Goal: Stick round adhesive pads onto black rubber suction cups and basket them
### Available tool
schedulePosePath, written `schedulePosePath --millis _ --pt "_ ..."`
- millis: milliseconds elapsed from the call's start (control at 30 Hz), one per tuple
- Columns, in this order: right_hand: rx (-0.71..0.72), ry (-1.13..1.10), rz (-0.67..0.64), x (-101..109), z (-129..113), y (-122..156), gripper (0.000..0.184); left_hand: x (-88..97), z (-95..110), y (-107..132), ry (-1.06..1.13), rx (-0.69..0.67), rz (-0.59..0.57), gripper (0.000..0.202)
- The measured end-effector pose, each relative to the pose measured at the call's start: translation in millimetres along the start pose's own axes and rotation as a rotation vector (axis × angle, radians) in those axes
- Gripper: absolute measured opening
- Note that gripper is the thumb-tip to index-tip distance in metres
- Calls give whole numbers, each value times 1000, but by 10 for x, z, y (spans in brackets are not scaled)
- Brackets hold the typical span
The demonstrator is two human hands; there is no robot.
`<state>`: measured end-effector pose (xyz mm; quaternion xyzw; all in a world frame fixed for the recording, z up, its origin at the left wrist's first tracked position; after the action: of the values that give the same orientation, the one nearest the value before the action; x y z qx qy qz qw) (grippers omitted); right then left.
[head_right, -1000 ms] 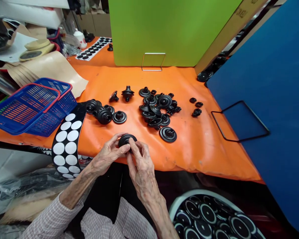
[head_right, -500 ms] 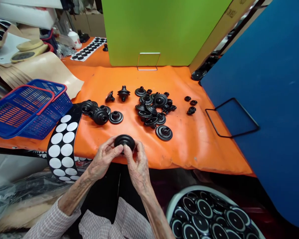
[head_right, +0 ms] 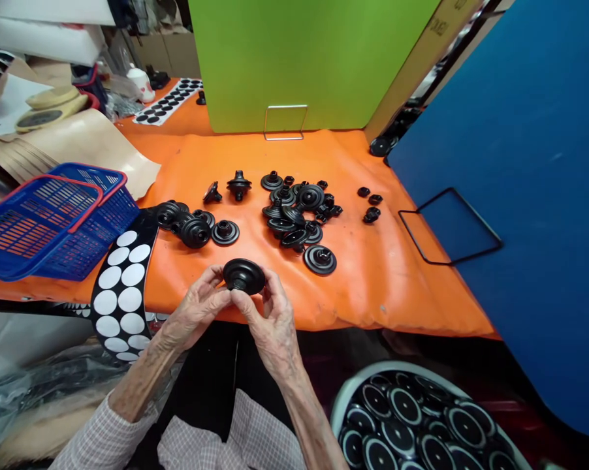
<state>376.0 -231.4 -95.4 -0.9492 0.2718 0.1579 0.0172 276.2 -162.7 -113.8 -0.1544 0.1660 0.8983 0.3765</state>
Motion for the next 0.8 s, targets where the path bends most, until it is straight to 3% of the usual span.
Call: schedulePosePath --millis 167,367,533,667,800 --pt "-26 -12 -21 -21 60 45 42 -14 -7 13 -17 -39 -16 40" --pt "37 114 18 -3 35 71 30 -4 35 52 -144 -141 70 31" --pt "39 233 73 34 94 27 29 -24 -69 31 -174 -78 153 27" --pt "88 230 101 56 108 -57 37 -112 -111 -43 -13 -54 201 31" --pt "71 135 85 42 108 -86 33 -171 -103 -97 157 6 138 30"
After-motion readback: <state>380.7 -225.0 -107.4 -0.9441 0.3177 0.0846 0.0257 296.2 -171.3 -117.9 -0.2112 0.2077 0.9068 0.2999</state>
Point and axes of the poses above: each hand's wrist, its own y-axis away from the middle knuckle, its own x-axis out of the back of the hand, z = x × y, the point moved 7 cm from there along -y, towards the middle knuckle, and after that the axes turned 9 degrees about -y, right-handed, at the moved point
